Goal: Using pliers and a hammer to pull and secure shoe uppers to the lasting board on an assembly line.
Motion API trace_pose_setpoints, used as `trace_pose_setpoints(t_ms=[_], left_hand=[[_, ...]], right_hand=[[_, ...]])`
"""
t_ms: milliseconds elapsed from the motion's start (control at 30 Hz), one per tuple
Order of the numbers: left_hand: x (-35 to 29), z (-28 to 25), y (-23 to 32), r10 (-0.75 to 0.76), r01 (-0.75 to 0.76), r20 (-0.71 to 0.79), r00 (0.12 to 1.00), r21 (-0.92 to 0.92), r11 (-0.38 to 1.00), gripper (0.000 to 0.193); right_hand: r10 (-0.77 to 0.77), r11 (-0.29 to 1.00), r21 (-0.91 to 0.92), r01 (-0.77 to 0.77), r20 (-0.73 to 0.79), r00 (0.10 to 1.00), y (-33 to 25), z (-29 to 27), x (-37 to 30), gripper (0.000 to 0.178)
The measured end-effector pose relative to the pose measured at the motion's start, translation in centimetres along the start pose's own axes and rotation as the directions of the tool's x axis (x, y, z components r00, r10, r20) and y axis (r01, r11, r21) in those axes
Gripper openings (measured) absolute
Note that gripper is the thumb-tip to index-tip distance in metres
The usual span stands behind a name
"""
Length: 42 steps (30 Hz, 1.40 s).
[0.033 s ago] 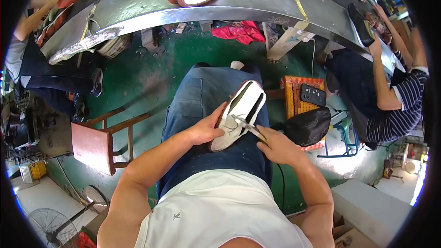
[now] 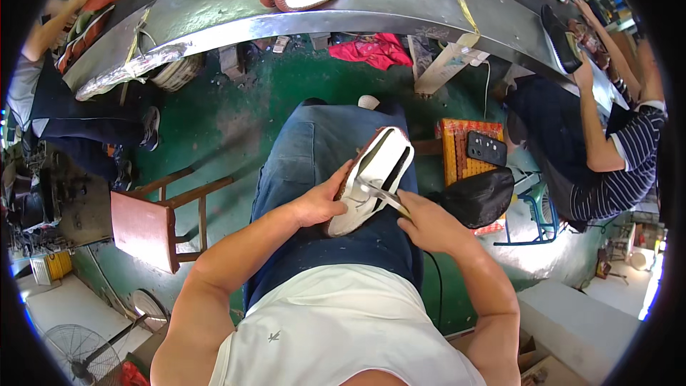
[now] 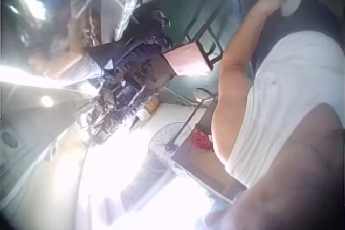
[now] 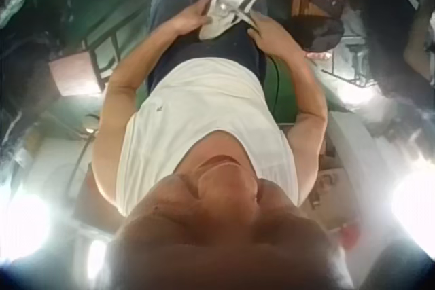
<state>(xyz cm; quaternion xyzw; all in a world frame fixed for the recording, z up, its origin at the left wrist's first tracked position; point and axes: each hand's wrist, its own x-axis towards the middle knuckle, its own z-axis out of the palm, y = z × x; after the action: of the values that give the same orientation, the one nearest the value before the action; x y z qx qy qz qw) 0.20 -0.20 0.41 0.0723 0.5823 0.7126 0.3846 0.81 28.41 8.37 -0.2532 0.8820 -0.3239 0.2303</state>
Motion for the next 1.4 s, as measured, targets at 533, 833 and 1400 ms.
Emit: trace_pose_setpoints(t_ms=[533, 833, 1400], left_hand=[[4.3, 0.2, -3.2, 0.095, 0.179, -0.683, 0.725, 0.32, 0.93, 0.06], [3.7, 0.5, -2.3, 0.563, -0.097, -0.355, 0.746, 0.778, 0.62, 0.047], [3.5, 0.8, 4.3, -0.031, 0.12, -0.116, 0.993, 0.94, 0.319, 0.065]], right_hand=[[0.14, 0.99, -0.053, -0.133, 0.16, 0.977, 0.7, 1.8, 2.6, 0.047], [0.163, 0.973, -0.144, -0.18, -0.122, 0.979, 3.4, 3.8, 2.4, 0.029], [0.097, 0.993, 0.096, -0.074, -0.27, 0.958, 4.6, 1.4, 5.2, 0.034]])
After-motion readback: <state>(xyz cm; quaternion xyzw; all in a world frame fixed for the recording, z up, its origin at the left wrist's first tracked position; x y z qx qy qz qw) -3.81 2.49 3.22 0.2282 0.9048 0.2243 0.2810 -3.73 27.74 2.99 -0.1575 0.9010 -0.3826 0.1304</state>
